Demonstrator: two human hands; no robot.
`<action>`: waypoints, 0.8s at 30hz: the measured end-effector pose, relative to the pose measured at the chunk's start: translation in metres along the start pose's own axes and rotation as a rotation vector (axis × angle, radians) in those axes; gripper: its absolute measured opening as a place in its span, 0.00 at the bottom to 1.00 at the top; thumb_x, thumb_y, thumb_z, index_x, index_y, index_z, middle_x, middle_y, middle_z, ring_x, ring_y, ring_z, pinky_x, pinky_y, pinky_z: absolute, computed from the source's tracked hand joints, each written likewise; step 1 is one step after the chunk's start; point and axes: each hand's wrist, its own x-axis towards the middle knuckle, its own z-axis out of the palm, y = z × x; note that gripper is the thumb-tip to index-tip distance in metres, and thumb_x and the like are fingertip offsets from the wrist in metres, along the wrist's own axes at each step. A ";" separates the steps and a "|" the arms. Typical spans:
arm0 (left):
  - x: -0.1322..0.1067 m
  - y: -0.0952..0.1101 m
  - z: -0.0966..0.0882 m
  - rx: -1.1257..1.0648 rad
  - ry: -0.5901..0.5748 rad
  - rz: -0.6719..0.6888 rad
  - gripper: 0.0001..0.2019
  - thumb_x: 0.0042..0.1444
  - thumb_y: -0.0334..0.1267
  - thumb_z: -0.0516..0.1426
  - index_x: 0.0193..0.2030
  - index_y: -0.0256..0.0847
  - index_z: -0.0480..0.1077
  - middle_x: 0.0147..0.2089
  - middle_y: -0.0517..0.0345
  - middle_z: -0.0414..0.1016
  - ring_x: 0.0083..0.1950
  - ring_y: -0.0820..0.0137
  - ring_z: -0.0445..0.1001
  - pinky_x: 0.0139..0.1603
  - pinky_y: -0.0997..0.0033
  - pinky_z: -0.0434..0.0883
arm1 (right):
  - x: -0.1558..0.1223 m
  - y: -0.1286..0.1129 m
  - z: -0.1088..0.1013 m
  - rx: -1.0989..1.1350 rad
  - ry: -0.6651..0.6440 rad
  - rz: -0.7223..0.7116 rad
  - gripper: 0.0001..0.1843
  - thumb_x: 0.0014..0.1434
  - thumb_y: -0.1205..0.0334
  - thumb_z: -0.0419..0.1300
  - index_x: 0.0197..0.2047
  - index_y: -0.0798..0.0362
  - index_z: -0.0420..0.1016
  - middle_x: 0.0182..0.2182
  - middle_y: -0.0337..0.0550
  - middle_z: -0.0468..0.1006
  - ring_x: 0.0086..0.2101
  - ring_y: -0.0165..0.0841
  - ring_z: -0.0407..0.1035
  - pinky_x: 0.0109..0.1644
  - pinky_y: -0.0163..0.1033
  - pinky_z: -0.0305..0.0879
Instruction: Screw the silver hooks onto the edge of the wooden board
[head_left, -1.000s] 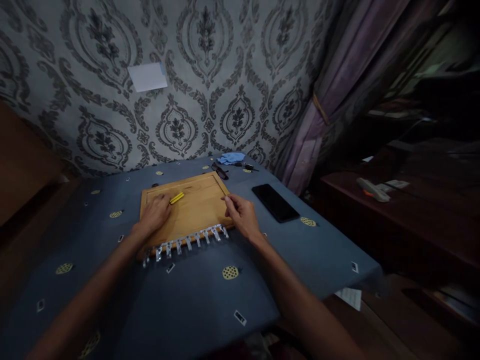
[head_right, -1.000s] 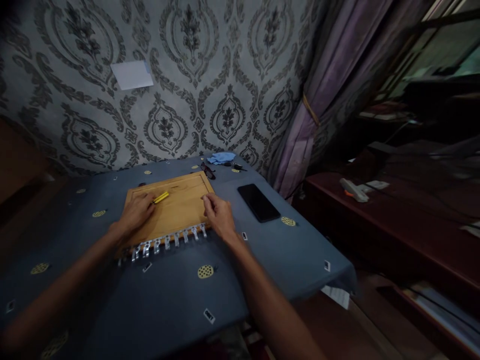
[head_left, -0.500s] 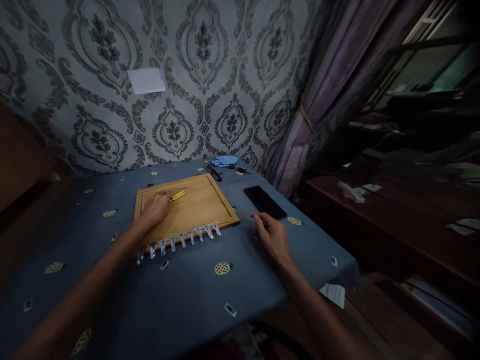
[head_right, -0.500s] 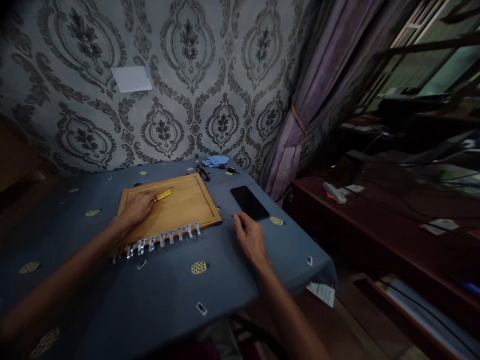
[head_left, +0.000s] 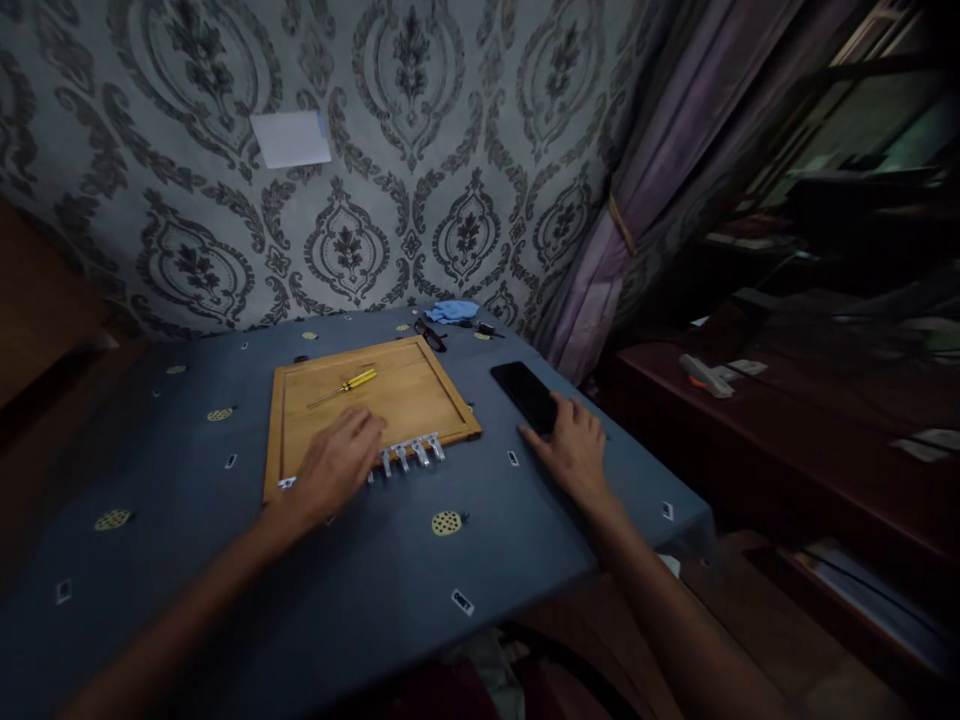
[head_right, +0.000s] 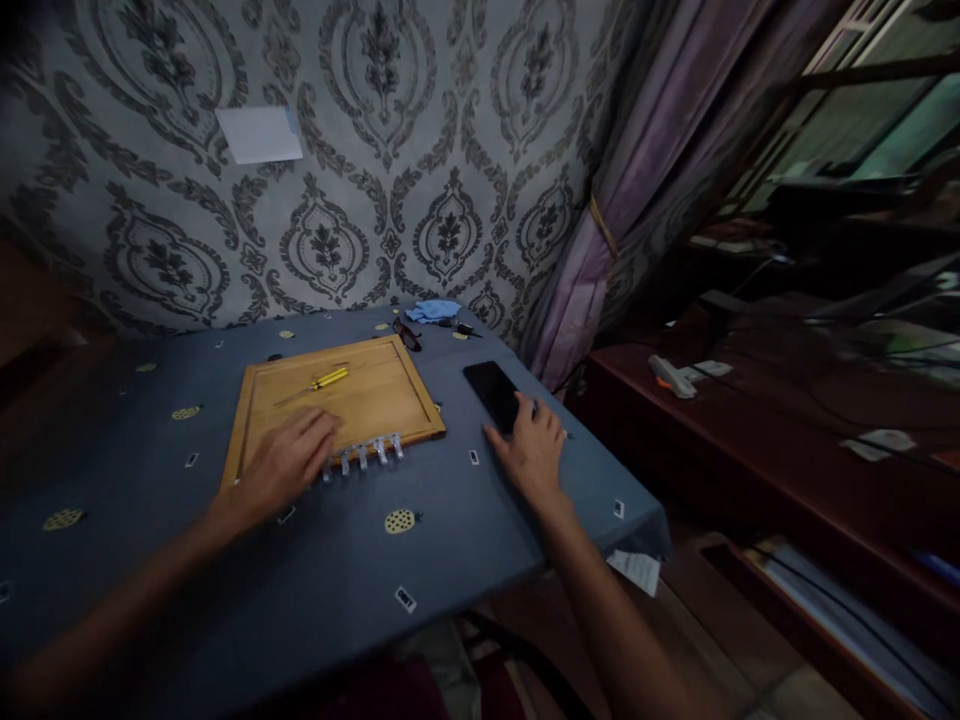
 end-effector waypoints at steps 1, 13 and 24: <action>-0.004 0.010 0.002 -0.007 0.002 0.061 0.16 0.74 0.34 0.43 0.52 0.39 0.72 0.46 0.48 0.77 0.49 0.61 0.75 0.49 0.61 0.75 | 0.001 0.000 0.000 -0.030 -0.036 0.007 0.41 0.63 0.46 0.60 0.71 0.60 0.60 0.68 0.70 0.65 0.64 0.62 0.61 0.63 0.64 0.60; -0.027 0.068 0.039 -0.102 -0.054 0.429 0.07 0.70 0.30 0.50 0.44 0.39 0.68 0.38 0.54 0.72 0.41 0.64 0.71 0.32 0.68 0.66 | 0.025 -0.011 -0.017 -0.263 -0.154 -0.019 0.35 0.67 0.46 0.59 0.69 0.60 0.65 0.51 0.68 0.81 0.53 0.58 0.73 0.51 0.53 0.67; -0.029 0.067 0.036 -0.173 -0.058 0.378 0.04 0.66 0.30 0.56 0.40 0.41 0.64 0.37 0.58 0.72 0.39 0.68 0.70 0.33 0.67 0.65 | 0.071 -0.010 -0.029 0.403 -0.348 0.208 0.38 0.49 0.43 0.71 0.59 0.52 0.75 0.29 0.43 0.78 0.36 0.48 0.78 0.40 0.50 0.75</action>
